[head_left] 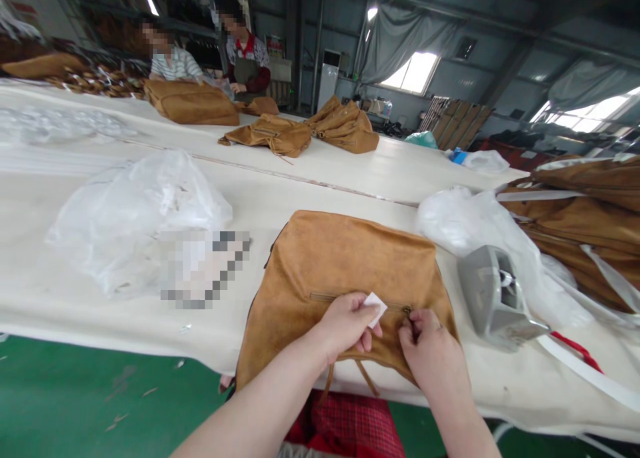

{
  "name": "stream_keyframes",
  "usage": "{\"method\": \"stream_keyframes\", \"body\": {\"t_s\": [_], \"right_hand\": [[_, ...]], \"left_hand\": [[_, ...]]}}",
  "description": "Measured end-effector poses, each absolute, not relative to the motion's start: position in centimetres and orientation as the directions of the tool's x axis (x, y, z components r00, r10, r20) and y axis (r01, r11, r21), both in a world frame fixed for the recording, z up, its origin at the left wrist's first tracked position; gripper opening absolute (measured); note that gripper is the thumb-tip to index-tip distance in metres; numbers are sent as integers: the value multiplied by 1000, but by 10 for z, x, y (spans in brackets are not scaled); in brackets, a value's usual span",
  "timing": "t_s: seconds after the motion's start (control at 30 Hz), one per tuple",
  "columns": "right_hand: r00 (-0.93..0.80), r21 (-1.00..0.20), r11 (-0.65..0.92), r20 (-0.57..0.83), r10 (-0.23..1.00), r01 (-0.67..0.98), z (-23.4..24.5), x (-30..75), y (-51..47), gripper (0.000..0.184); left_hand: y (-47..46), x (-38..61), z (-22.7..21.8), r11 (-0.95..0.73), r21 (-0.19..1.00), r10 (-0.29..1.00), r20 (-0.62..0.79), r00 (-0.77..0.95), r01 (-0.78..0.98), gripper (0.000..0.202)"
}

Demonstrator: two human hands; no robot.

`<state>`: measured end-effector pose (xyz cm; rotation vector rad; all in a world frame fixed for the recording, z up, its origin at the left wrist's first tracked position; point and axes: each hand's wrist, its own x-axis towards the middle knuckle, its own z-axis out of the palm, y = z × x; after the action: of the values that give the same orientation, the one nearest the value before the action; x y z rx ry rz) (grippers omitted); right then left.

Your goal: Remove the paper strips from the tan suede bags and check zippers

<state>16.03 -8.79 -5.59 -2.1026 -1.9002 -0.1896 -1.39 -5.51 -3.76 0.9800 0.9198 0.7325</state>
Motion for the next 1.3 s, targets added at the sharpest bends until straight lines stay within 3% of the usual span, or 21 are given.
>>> {"method": "stream_keyframes", "body": {"t_s": [0.1,0.23,0.4,0.67,0.87,1.07,1.3], "right_hand": [[83,-79,-59,346,935,995,-59,159,-88,8],[-56,-46,83,418,906,995,-61,162,-93,9],[-123,-125,206,476,871,970,-61,166,-113,17],[-57,-200,194,542,839,960,-62,157,-122,23],[-127,-271,302,516,847,914,-62,144,-118,20],[-51,-379,292,533,845,878,-52,145,-123,20],[-10,-395,262,537,843,880,-55,141,-125,24]], "left_hand": [[-57,-9,-43,392,917,863,-338,376,-75,24],[-64,-10,-46,319,948,889,-302,345,9,23],[-82,-25,-40,277,961,886,-262,383,15,27],[-91,-25,-48,244,965,901,-261,347,94,20],[-91,-9,-46,-36,961,951,-52,306,276,18],[-100,1,-41,-97,922,984,33,174,374,23],[-97,14,-45,-30,974,992,1,126,223,24]]}}
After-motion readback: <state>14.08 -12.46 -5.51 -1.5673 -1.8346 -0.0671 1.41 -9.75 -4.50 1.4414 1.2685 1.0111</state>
